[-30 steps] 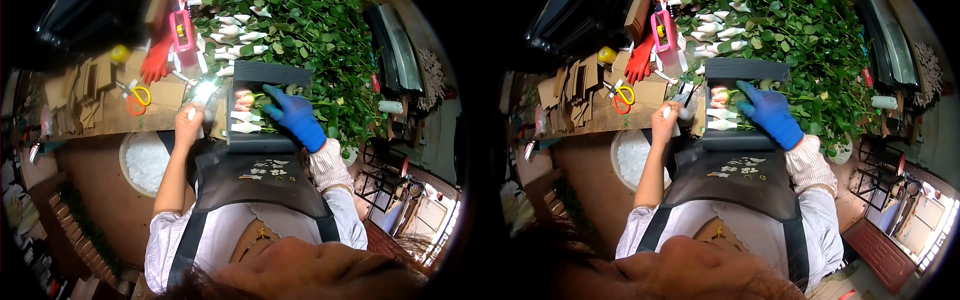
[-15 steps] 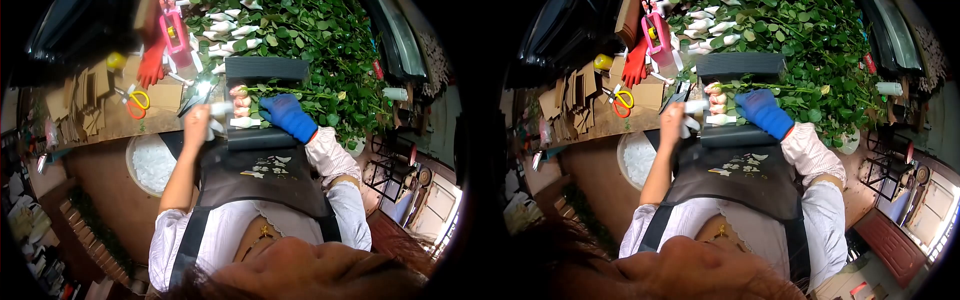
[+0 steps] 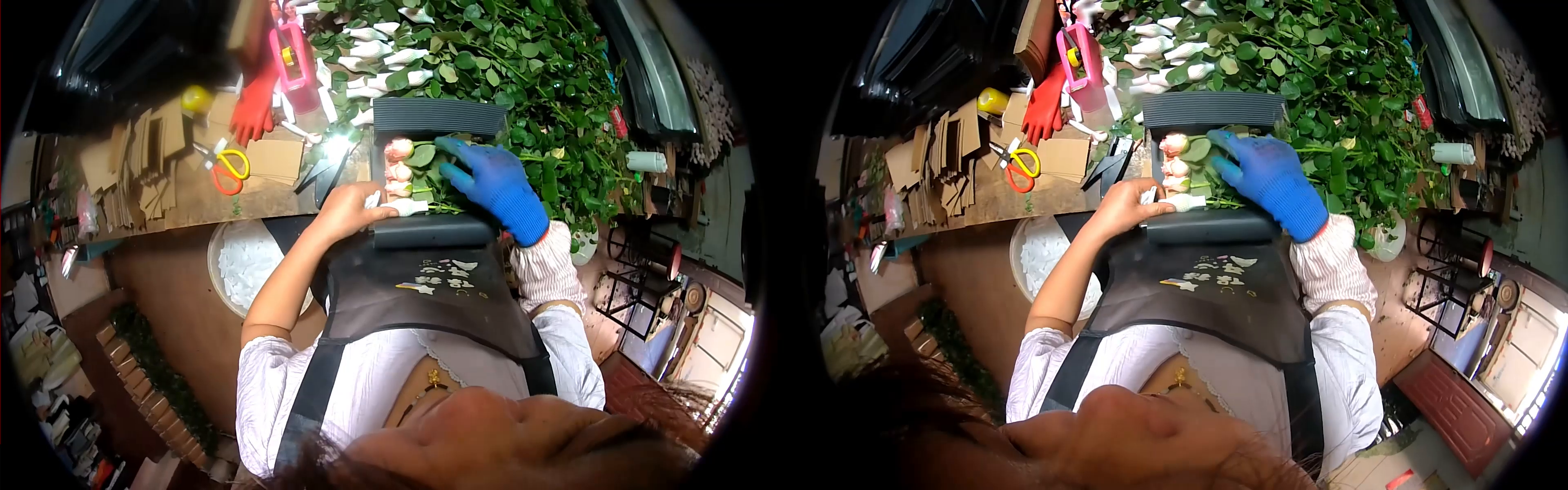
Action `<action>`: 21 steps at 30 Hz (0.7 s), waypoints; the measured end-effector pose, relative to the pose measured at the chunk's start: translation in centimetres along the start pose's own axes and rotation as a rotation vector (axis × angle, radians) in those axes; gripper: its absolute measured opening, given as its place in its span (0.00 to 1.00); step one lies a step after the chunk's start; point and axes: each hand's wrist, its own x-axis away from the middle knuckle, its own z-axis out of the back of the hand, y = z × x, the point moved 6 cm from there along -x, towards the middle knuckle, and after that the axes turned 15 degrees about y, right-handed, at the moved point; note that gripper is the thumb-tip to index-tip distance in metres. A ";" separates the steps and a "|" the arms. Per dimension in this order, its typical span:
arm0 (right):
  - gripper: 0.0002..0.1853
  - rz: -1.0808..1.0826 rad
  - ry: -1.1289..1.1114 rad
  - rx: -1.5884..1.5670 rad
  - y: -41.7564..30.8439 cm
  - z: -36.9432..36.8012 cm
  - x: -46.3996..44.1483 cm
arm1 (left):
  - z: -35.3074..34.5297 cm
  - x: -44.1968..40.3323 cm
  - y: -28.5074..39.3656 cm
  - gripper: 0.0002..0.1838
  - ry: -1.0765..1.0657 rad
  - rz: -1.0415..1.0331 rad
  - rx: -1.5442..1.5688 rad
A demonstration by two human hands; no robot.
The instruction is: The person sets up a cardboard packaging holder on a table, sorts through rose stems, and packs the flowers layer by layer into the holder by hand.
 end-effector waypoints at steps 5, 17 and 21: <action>0.17 0.179 -0.438 0.043 -2.9 -2.7 1.4 | -0.9 0.2 -1.2 0.19 -0.152 0.208 0.063; 0.12 0.309 -0.633 0.193 -2.5 -9.0 1.7 | 0.2 4.3 -3.7 0.13 0.445 0.332 0.510; 0.17 0.286 -0.626 0.044 -2.4 -6.8 1.1 | 9.1 11.4 -9.4 0.16 0.468 0.497 -0.012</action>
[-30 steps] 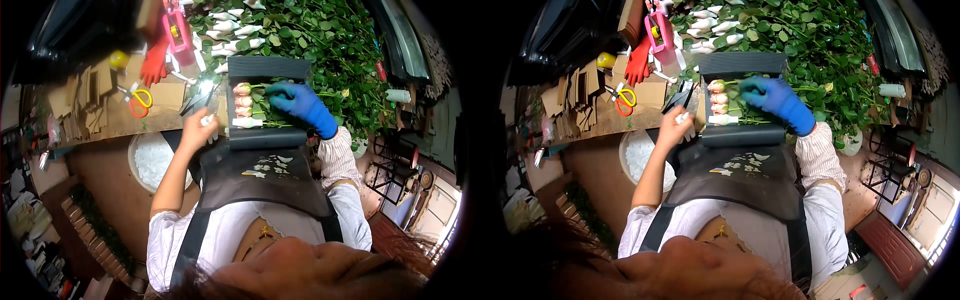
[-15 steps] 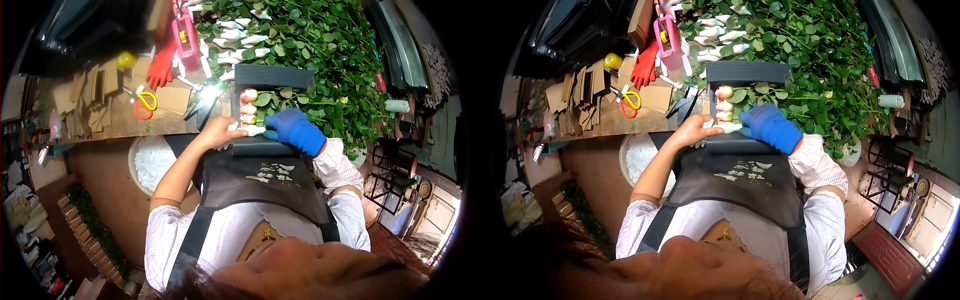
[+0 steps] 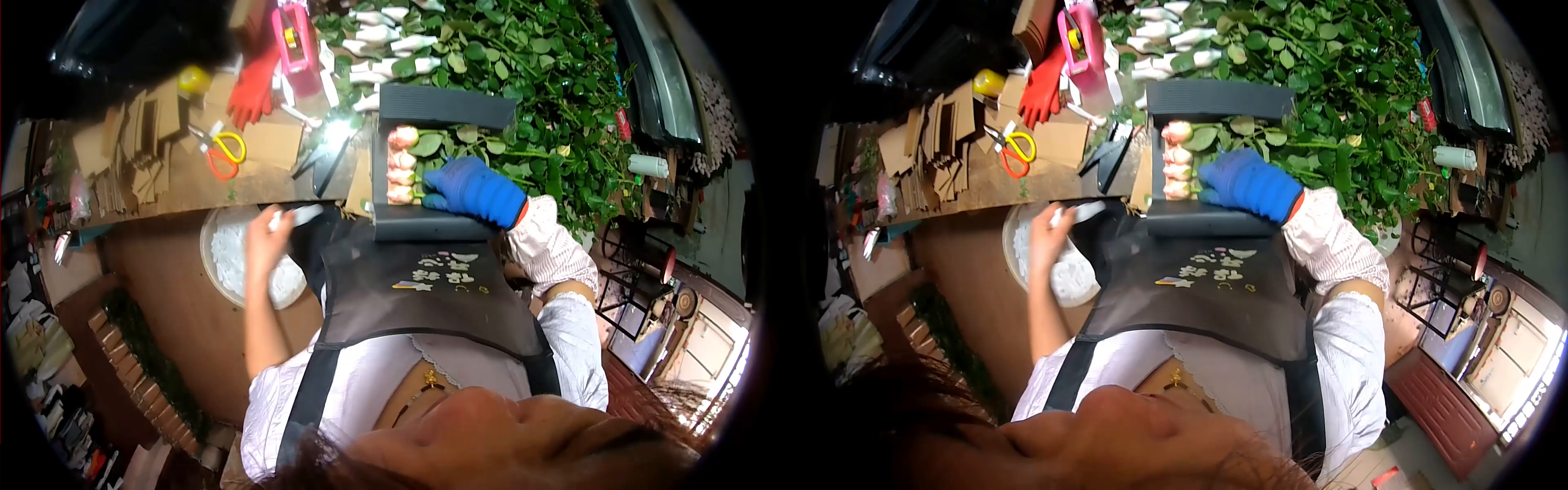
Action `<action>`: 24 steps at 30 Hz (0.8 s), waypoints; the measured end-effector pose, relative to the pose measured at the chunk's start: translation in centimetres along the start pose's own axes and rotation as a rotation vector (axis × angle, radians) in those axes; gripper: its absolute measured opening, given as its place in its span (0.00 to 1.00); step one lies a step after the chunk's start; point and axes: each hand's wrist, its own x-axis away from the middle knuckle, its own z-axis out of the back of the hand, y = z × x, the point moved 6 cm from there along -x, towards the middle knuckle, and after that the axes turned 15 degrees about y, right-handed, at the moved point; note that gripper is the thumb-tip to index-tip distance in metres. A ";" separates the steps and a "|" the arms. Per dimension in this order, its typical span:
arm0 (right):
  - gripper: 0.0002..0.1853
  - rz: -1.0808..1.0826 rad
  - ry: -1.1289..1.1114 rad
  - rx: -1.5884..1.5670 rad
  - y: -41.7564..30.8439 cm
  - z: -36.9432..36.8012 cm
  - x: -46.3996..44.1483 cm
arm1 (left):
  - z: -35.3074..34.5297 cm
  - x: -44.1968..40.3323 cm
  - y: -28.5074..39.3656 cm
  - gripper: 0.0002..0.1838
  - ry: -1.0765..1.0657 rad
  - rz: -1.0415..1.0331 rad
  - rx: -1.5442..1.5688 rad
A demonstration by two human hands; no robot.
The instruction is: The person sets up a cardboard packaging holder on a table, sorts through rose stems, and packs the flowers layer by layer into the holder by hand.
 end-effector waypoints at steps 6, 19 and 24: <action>0.11 0.123 0.005 0.149 -1.2 -1.8 -0.9 | 1.8 1.8 -2.2 0.17 0.107 -0.462 -0.762; 0.15 -0.124 0.156 -0.018 0.5 1.9 0.2 | -15.7 -1.6 11.6 0.61 -0.393 -0.587 0.130; 0.14 -0.043 0.210 0.089 -0.2 -1.0 -0.8 | -16.2 -1.8 11.3 0.61 -0.427 -0.591 0.111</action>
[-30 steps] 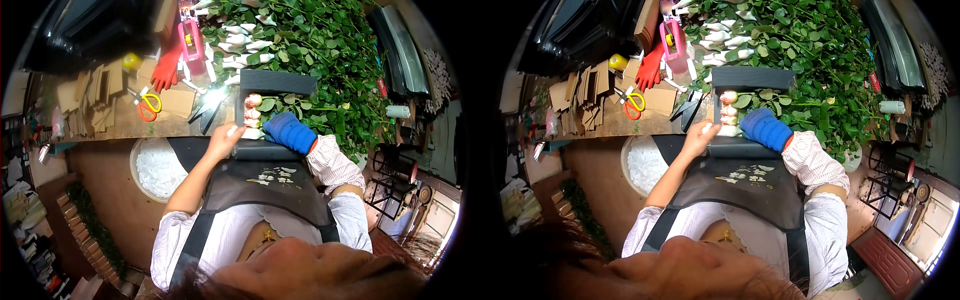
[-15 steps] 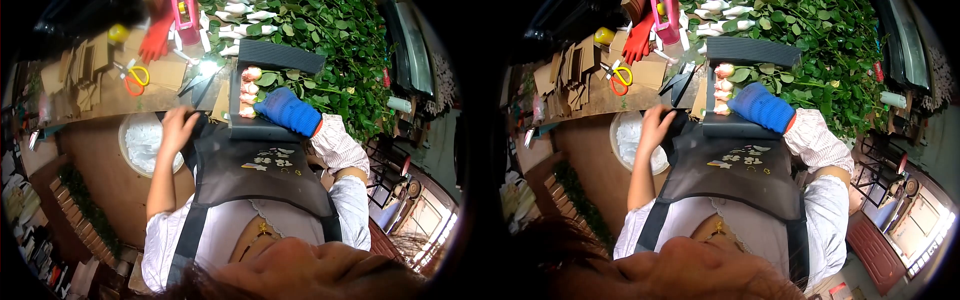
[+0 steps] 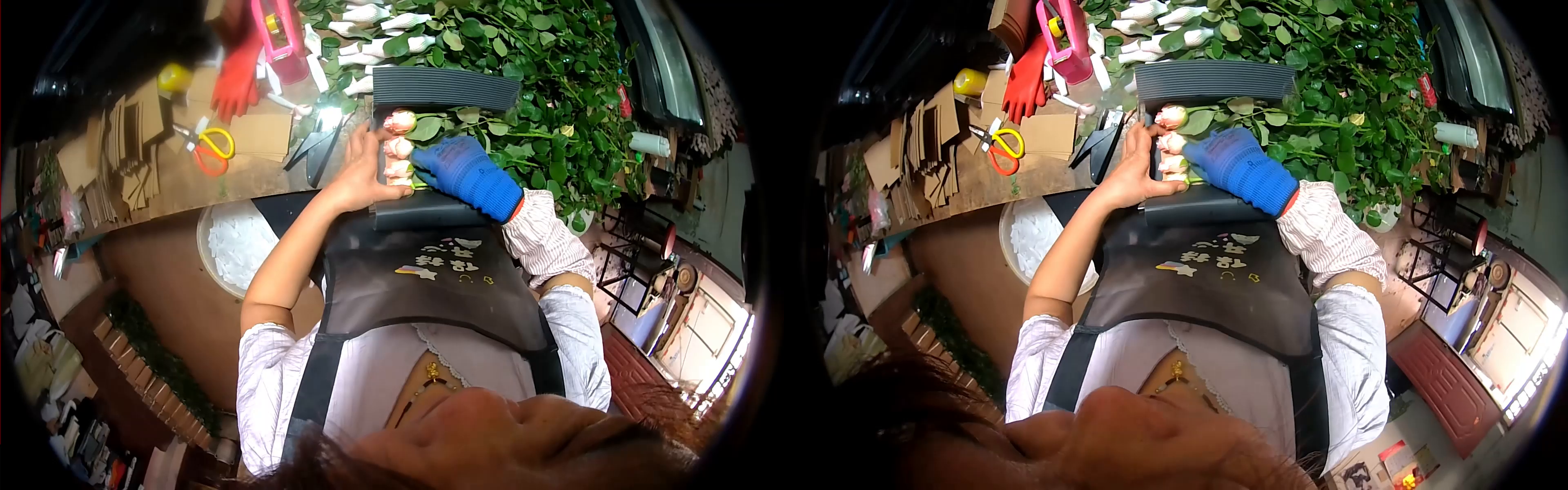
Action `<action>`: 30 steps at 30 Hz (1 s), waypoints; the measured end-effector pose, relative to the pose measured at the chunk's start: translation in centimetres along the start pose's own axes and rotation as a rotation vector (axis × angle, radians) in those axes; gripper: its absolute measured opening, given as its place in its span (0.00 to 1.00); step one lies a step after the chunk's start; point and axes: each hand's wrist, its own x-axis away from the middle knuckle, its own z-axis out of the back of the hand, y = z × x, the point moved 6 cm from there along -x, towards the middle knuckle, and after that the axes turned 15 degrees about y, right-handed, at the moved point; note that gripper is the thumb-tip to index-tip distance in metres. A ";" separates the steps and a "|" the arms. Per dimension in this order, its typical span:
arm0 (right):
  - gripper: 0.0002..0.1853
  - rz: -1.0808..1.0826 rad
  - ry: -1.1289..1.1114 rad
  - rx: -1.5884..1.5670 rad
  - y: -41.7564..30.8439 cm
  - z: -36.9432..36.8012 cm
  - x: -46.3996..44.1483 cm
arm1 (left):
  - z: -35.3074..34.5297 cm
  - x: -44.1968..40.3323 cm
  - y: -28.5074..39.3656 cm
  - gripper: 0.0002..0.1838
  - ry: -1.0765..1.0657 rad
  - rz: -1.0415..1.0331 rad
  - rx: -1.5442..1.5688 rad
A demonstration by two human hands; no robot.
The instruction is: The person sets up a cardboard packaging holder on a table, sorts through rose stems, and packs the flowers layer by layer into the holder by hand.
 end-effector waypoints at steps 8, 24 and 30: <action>0.13 -0.241 0.067 -0.087 0.6 2.7 0.9 | -0.1 -0.1 0.5 0.36 0.305 -0.043 0.074; 0.15 -0.309 0.192 0.069 3.2 0.5 -0.8 | -0.4 0.0 0.5 0.18 0.442 0.008 0.121; 0.16 -0.253 0.270 -0.159 4.3 -1.0 -1.3 | -1.0 -0.4 -0.9 0.42 0.421 0.097 0.284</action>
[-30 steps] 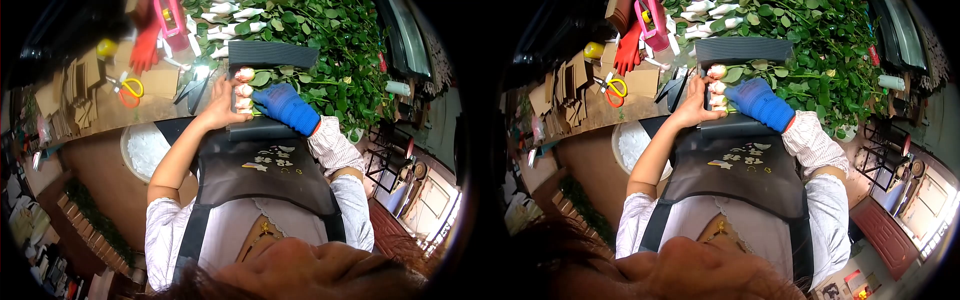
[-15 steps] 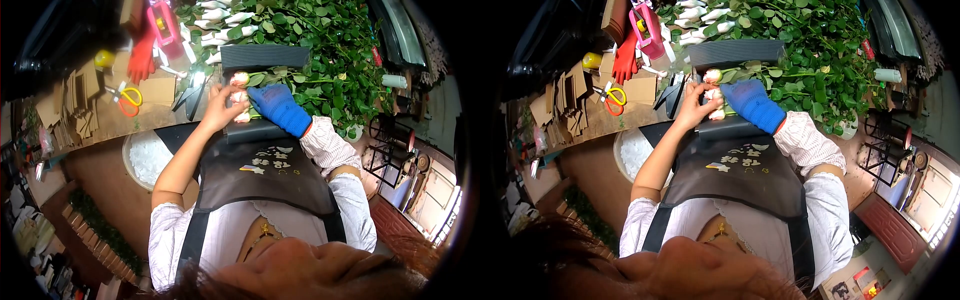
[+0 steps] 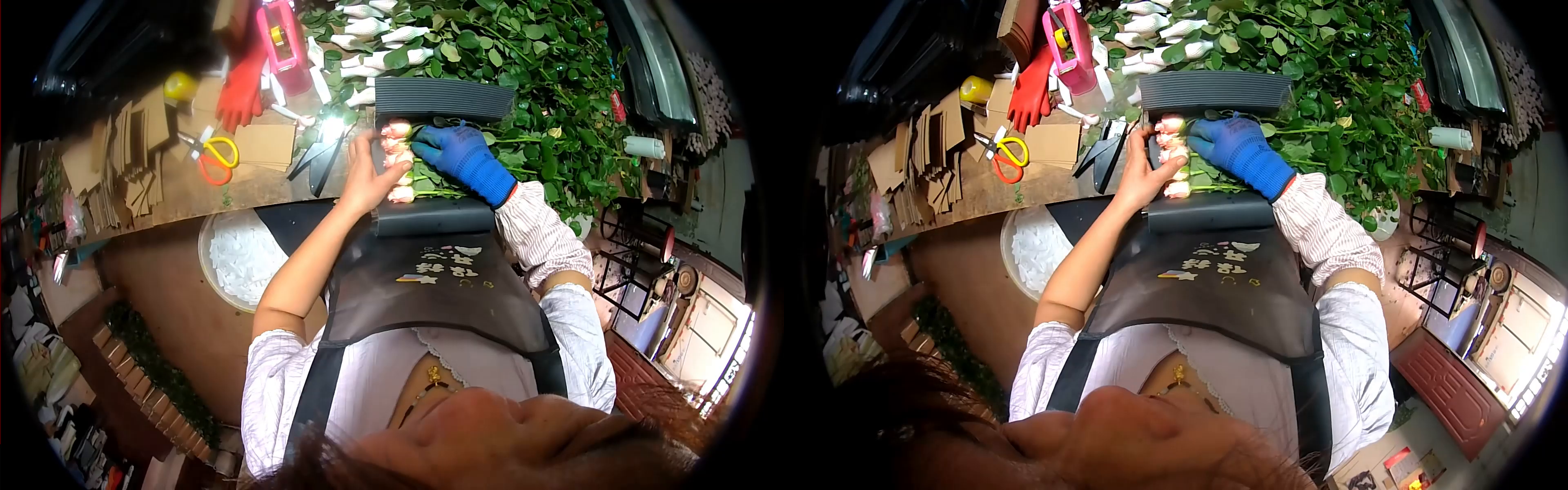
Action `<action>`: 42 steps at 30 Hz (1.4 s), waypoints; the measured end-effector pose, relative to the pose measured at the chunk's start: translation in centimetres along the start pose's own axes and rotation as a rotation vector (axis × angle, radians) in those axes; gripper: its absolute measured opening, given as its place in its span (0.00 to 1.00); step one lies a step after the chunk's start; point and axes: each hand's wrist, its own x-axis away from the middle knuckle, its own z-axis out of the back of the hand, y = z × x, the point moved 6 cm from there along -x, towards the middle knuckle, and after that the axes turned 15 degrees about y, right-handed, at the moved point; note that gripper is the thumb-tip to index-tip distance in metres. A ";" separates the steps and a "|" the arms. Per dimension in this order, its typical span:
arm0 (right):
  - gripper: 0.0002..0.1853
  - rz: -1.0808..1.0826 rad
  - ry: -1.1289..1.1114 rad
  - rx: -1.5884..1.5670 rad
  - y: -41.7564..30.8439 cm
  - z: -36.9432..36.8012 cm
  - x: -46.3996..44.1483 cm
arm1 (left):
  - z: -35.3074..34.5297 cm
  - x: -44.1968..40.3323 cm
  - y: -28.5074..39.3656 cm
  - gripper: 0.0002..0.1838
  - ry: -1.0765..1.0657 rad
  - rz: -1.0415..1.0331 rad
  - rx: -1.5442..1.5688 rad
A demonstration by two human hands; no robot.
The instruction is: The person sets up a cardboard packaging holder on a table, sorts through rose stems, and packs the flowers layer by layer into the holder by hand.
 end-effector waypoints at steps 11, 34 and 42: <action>0.14 0.046 0.194 -0.040 -3.1 4.8 0.4 | -0.2 -1.7 0.9 0.23 0.112 0.050 -0.107; 0.21 -0.510 -0.261 -0.648 -1.9 13.0 12.6 | 0.3 -2.6 2.9 0.31 0.078 -0.054 -0.257; 0.24 -0.660 -0.158 -0.970 1.4 10.7 22.0 | -0.1 -2.9 0.6 0.33 0.046 -0.007 -0.208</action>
